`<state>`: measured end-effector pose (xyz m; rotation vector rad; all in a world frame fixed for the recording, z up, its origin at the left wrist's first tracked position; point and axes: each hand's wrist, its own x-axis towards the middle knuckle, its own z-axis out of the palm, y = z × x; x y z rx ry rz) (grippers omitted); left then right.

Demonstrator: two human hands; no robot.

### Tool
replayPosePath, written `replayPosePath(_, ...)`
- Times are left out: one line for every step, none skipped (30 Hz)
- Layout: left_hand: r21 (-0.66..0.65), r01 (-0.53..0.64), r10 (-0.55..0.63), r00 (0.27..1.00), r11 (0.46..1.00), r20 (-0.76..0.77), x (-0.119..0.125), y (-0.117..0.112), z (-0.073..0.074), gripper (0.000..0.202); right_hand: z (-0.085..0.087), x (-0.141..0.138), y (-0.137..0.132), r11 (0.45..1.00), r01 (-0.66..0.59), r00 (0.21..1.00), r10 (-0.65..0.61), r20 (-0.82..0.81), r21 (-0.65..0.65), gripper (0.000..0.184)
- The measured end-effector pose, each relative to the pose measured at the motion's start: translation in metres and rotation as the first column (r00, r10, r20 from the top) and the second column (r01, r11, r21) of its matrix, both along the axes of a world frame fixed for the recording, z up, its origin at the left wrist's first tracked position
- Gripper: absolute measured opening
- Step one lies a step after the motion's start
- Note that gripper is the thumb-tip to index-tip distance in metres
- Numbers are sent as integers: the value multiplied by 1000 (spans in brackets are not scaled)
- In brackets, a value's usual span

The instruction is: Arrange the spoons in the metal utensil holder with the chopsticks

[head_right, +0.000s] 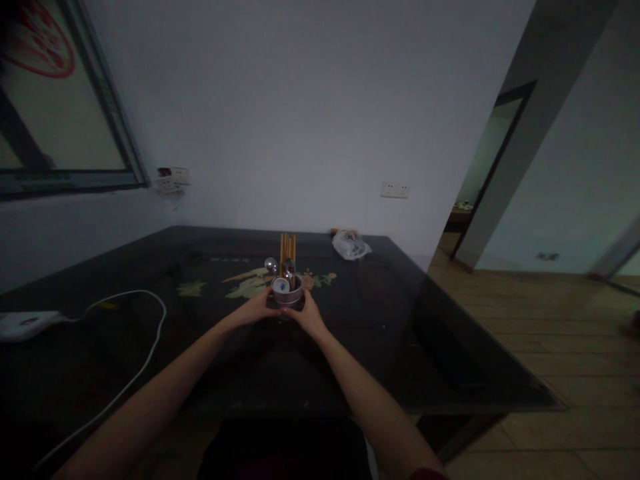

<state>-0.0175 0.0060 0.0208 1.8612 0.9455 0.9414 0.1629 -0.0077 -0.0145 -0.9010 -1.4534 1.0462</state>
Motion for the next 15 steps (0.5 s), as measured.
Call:
replayPosePath(-1, -2, 2, 1000, 1000, 0, 0, 0, -1, 69, 0, 0, 0, 1000, 10, 1000, -10, 8, 0, 79)
replayPosePath(-1, 1, -1, 1000, 1000, -1, 0, 1, -1, 68, 0, 1, 0, 1000, 23, 1000, -23, 19, 3, 79)
replayPosePath(-2, 6, -6, 1000, 1000, 0, 0, 1, -2, 67, 0, 1, 0, 999, 37, 999, -38, 33, 10, 78)
replayPosePath(-7, 12, -12, 1000, 1000, 2, 1, 1, -2, 66, 1, 1, 0, 998, 53, 997, -54, 50, 19, 76)
replayPosePath(-15, 19, -19, 1000, 1000, 7, 1, 1, -2, 65, 3, 2, -1, 997, 67, 995, -69, 65, 28, 75)
replayPosePath(-26, 23, -23, 1000, 999, 15, 2, 2, -2, 65, 4, 3, -2, 996, 76, 994, -78, 79, 35, 73)
replayPosePath(-34, 23, -22, 999, 999, 25, 3, 1, -3, 65, 5, 3, -2, 996, 81, 992, -84, 89, 41, 71)
replayPosePath(-41, 21, -19, 999, 999, 34, 3, 1, -3, 64, 7, 4, -3, 995, 84, 991, -88, 96, 45, 70)
replayPosePath(-45, 22, -20, 999, 999, 42, 4, 1, -3, 64, 7, 5, -3, 995, 86, 991, -91, 102, 47, 70)
replayPosePath(-48, 26, -24, 999, 998, 49, 4, 1, -3, 64, 8, 6, -3, 995, 92, 989, -96, 109, 47, 69)
replayPosePath(-52, 31, -28, 998, 998, 51, 5, 1, -2, 64, 8, 6, -3, 994, 98, 988, -103, 116, 46, 69)
replayPosePath(-57, 34, -31, 998, 998, 48, 5, 0, -2, 65, 8, 7, -3, 993, 105, 986, -111, 125, 46, 70)
replayPosePath(-61, 34, -31, 999, 998, 45, 5, 0, -1, 65, 8, 8, -2, 993, 111, 984, -117, 134, 47, 70)
replayPosePath(-64, 33, -30, 999, 997, 40, 5, 0, -1, 65, 8, 9, -1, 992, 115, 983, -121, 142, 47, 69)
replayPosePath(-65, 29, -27, 999, 997, 34, 4, -1, 0, 65, 7, 10, -1, 992, 113, 982, -119, 147, 47, 69)
